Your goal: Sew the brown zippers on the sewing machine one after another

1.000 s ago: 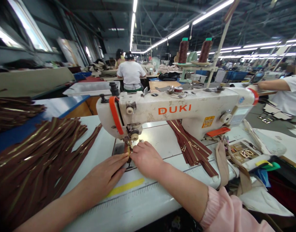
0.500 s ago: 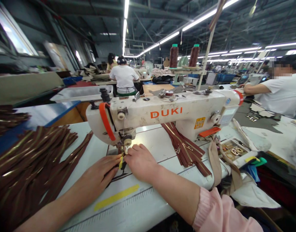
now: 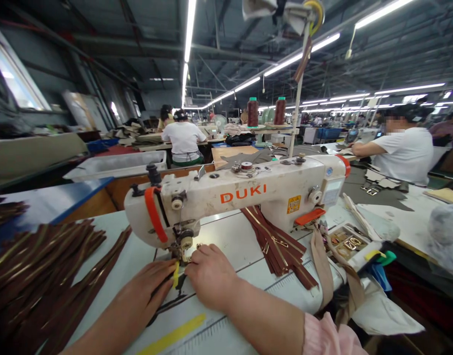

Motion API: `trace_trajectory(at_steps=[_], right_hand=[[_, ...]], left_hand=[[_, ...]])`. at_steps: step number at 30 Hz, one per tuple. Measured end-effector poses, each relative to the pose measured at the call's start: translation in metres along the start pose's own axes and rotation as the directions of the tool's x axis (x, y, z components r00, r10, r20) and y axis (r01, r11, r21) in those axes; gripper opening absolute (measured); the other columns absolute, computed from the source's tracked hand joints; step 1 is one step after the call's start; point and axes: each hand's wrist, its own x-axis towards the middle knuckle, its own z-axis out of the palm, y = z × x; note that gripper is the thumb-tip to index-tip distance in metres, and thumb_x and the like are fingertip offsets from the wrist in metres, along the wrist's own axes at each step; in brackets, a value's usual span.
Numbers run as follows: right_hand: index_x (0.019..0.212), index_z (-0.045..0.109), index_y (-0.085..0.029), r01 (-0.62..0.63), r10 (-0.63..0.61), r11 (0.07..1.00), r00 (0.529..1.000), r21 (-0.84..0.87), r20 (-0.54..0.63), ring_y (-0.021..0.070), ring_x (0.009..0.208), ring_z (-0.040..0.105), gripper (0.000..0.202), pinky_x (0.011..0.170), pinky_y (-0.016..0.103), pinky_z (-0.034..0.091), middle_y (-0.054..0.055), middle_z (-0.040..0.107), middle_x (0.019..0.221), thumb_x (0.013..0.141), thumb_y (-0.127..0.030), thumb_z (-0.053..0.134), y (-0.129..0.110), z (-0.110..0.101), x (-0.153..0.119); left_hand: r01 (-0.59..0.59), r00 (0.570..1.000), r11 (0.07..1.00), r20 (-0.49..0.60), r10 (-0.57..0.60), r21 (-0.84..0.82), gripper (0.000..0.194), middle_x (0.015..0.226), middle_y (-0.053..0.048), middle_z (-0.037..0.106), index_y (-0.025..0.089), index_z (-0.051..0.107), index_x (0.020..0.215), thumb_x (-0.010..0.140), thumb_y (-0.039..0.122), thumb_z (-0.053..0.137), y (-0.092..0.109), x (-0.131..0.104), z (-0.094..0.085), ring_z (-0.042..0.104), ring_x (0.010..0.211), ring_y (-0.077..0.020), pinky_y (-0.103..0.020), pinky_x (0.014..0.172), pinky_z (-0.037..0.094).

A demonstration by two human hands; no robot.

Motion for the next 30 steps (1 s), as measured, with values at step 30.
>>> trace_trajectory(at_steps=[30], right_hand=[[0.078, 0.065, -0.018, -0.066, 0.08, 0.984, 0.994, 0.167, -0.077, 0.0186, 0.082, 0.049, 0.025, 0.075, 0.03, 0.037, 0.004, 0.058, 0.076, 0.094, -0.017, 0.046, -0.012, -0.011, -0.012]], left_hand=[[0.005, 0.974, 0.999, 0.226, -0.012, 0.033, 0.046, 0.124, -0.009, 0.061, 0.019, 0.06, 0.112, 0.075, 0.0, 0.04, 0.02, -0.016, -0.057, 0.055, 0.116, -0.0223, -0.042, 0.1, 0.046]])
